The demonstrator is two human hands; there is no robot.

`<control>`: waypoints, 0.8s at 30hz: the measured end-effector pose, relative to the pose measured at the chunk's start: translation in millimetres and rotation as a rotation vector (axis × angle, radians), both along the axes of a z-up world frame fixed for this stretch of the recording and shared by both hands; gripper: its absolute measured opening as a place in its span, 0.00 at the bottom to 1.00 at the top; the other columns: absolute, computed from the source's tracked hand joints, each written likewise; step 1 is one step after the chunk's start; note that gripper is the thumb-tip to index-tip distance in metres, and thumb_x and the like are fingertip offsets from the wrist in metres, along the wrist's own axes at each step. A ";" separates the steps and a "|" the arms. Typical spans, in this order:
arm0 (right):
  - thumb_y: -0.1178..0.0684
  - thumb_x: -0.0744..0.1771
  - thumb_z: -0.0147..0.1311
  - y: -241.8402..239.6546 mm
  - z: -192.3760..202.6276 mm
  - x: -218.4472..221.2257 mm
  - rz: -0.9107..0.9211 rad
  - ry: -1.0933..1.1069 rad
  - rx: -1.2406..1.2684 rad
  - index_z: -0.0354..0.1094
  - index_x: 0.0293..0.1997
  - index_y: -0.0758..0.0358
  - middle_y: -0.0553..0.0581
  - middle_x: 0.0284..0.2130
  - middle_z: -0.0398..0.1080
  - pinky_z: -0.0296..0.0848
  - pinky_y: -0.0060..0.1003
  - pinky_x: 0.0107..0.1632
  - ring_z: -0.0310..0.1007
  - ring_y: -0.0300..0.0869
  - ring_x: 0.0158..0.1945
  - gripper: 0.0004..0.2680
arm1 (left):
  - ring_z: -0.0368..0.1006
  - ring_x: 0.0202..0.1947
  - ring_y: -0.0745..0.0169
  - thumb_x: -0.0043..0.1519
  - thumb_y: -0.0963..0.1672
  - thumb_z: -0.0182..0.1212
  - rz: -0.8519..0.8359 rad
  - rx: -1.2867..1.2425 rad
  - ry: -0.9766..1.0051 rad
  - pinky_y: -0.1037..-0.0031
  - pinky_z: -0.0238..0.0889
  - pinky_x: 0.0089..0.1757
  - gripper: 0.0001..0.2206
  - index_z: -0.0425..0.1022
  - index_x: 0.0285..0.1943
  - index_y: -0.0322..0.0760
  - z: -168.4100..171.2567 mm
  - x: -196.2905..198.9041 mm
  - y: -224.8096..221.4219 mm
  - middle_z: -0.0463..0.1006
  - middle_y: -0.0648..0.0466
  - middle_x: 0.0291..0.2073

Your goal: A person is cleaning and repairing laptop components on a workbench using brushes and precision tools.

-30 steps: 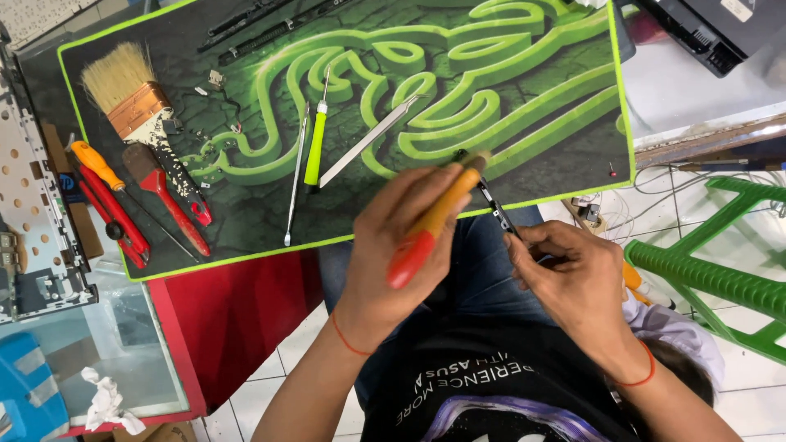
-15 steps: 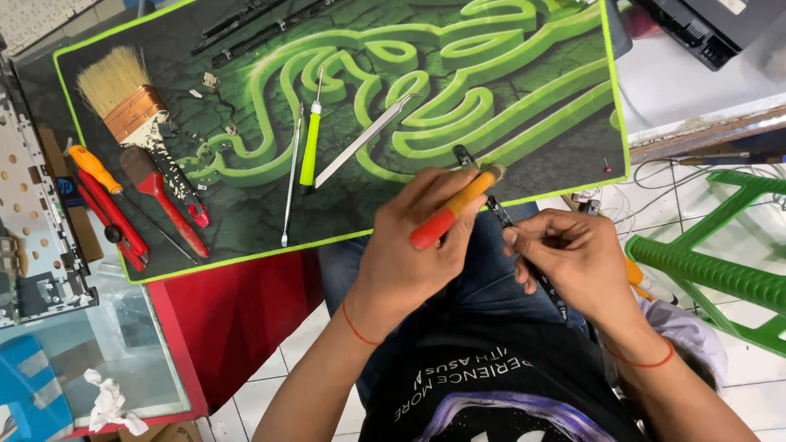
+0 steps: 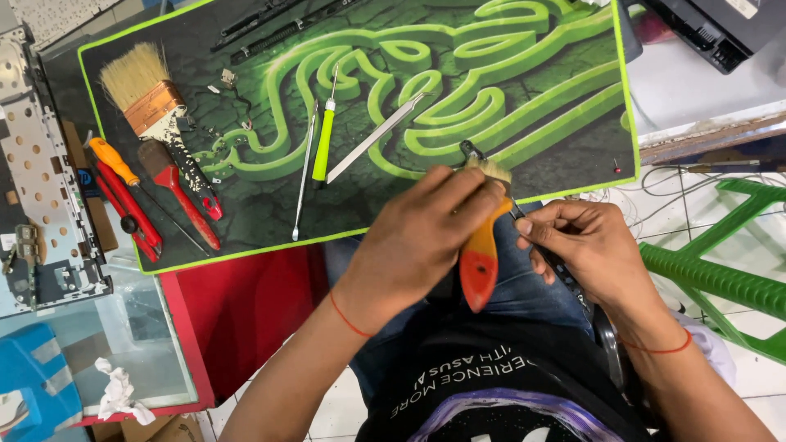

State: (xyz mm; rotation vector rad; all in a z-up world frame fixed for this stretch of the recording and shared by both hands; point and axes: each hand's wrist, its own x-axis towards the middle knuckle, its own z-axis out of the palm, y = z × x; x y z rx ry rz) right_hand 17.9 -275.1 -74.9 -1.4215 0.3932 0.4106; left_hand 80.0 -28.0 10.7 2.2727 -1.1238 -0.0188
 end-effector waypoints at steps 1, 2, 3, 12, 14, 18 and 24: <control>0.60 0.69 0.67 -0.8 5.0 -1.1 0.000 0.002 0.001 0.79 0.36 0.76 0.66 0.17 0.75 0.68 0.32 0.19 0.66 0.42 0.14 0.06 | 0.69 0.49 0.43 0.73 0.34 0.61 0.000 0.001 0.002 0.57 0.70 0.47 0.13 0.73 0.66 0.26 1.7 2.6 5.6 0.75 0.44 0.57; 0.58 0.70 0.64 -2.9 10.1 -0.3 0.025 0.031 0.015 0.79 0.40 0.77 0.67 0.26 0.79 0.68 0.35 0.20 0.67 0.43 0.17 0.07 | 0.70 0.50 0.43 0.74 0.36 0.60 0.051 0.027 0.022 0.57 0.70 0.49 0.12 0.74 0.67 0.28 3.2 7.6 9.9 0.76 0.45 0.59; 0.56 0.72 0.61 -5.2 15.2 0.6 0.050 0.059 0.029 0.80 0.44 0.78 0.68 0.36 0.83 0.68 0.37 0.20 0.67 0.44 0.19 0.09 | 0.70 0.51 0.44 0.76 0.39 0.58 0.102 0.054 0.043 0.57 0.71 0.51 0.13 0.75 0.68 0.30 4.8 12.7 13.9 0.77 0.46 0.61; 0.63 0.68 0.61 -54.4 9.6 -55.4 0.141 0.065 -0.153 0.71 0.68 0.80 0.76 0.28 0.88 0.87 0.42 0.49 0.93 0.53 0.47 0.19 | 0.72 0.56 0.43 0.75 0.36 0.61 0.156 0.088 -0.013 0.56 0.74 0.54 0.16 0.76 0.72 0.29 -3.4 21.6 11.2 0.76 0.46 0.60; 0.59 0.69 0.60 -42.9 20.8 -51.8 0.107 0.011 -0.242 0.72 0.68 0.78 0.71 0.32 0.89 0.85 0.37 0.48 0.92 0.48 0.40 0.18 | 0.72 0.56 0.42 0.74 0.35 0.61 0.155 0.090 -0.029 0.56 0.74 0.54 0.16 0.76 0.71 0.28 2.4 21.2 3.9 0.76 0.46 0.60; 0.60 0.72 0.61 -18.0 19.4 -46.7 0.043 -0.353 -0.574 0.77 0.66 0.71 0.58 0.39 0.87 0.86 0.28 0.47 0.89 0.38 0.33 0.13 | 0.71 0.61 0.35 0.61 0.33 0.60 -0.056 0.132 0.010 0.51 0.71 0.53 0.28 0.70 0.74 0.28 14.9 -8.0 -17.2 0.72 0.40 0.69; 0.56 0.73 0.61 -2.7 11.4 -41.6 0.075 -0.565 -0.676 0.77 0.66 0.72 0.54 0.37 0.87 0.85 0.27 0.43 0.88 0.35 0.36 0.13 | 0.72 0.55 0.40 0.66 0.33 0.62 0.019 0.181 -0.163 0.58 0.74 0.48 0.23 0.74 0.72 0.28 7.8 -6.0 -16.2 0.75 0.42 0.63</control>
